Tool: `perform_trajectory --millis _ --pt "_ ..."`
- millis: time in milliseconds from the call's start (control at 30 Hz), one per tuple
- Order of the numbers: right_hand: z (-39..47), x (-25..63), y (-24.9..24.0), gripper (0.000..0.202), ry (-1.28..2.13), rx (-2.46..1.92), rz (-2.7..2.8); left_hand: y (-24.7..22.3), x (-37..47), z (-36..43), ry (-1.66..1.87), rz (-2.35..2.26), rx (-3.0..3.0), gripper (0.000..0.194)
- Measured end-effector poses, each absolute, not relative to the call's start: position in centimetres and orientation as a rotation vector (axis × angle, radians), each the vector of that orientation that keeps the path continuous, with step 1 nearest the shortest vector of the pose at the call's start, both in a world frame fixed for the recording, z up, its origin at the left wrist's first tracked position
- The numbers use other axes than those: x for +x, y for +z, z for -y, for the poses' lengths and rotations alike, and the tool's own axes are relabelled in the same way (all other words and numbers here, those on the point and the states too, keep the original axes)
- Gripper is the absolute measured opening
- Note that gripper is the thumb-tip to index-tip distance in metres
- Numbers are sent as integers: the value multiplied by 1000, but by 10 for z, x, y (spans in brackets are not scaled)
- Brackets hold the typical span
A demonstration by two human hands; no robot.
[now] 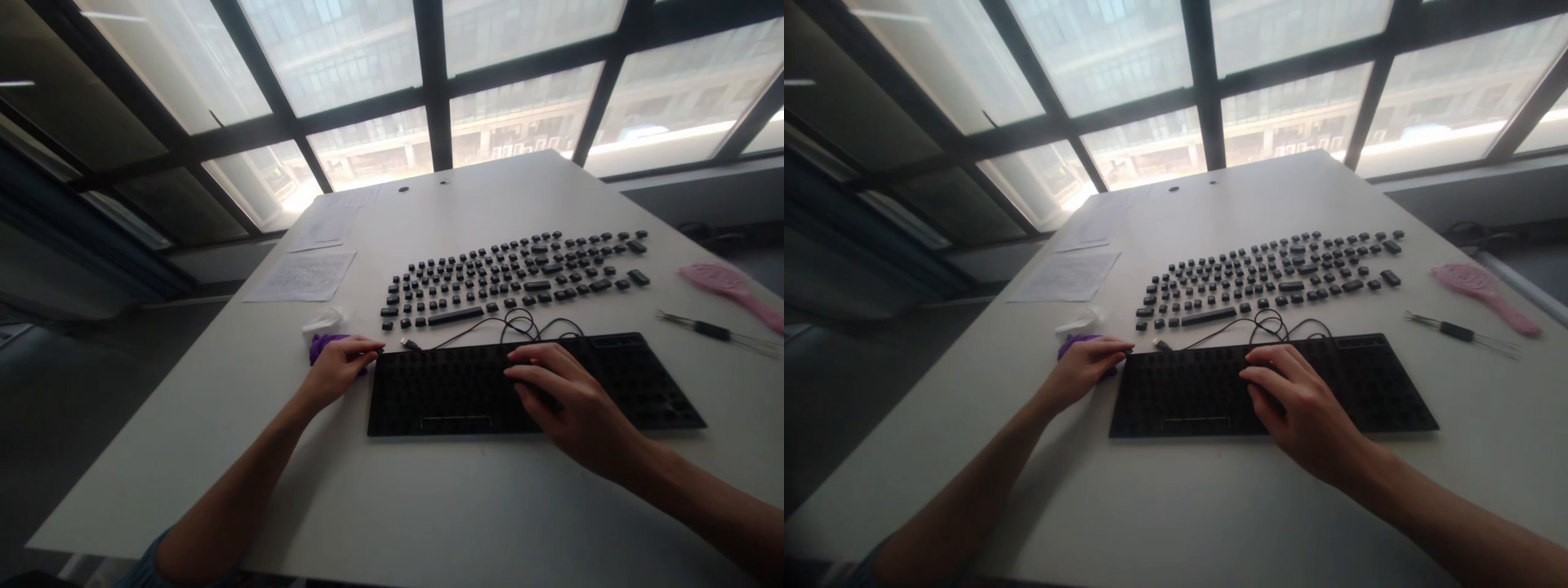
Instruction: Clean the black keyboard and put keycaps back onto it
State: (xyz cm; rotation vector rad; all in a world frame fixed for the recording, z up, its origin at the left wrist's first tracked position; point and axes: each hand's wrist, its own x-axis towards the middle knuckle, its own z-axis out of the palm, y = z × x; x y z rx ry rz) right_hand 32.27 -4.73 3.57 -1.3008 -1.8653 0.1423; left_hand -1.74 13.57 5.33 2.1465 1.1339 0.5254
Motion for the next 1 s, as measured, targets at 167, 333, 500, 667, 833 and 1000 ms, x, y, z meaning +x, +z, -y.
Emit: perform_trajectory --millis 167,333,500,667,833,1000 --pt "48 322 37 23 139 -1298 1877 52 -18 -134 530 -1128 2188 27" --pt "48 320 38 21 137 -1292 1882 51 -16 -131 550 -1148 2226 26" --pt "49 321 36 22 147 -1291 1888 53 -12 -126 590 -1144 2267 23" --pt "49 320 36 22 167 -1291 1882 56 -7 -121 622 -1160 2348 19" --pt "49 320 36 22 179 -1293 1871 57 -4 -116 631 -1192 2389 17" --pt "49 318 37 22 186 -1287 1882 55 -4 -117 622 -1202 2409 18"
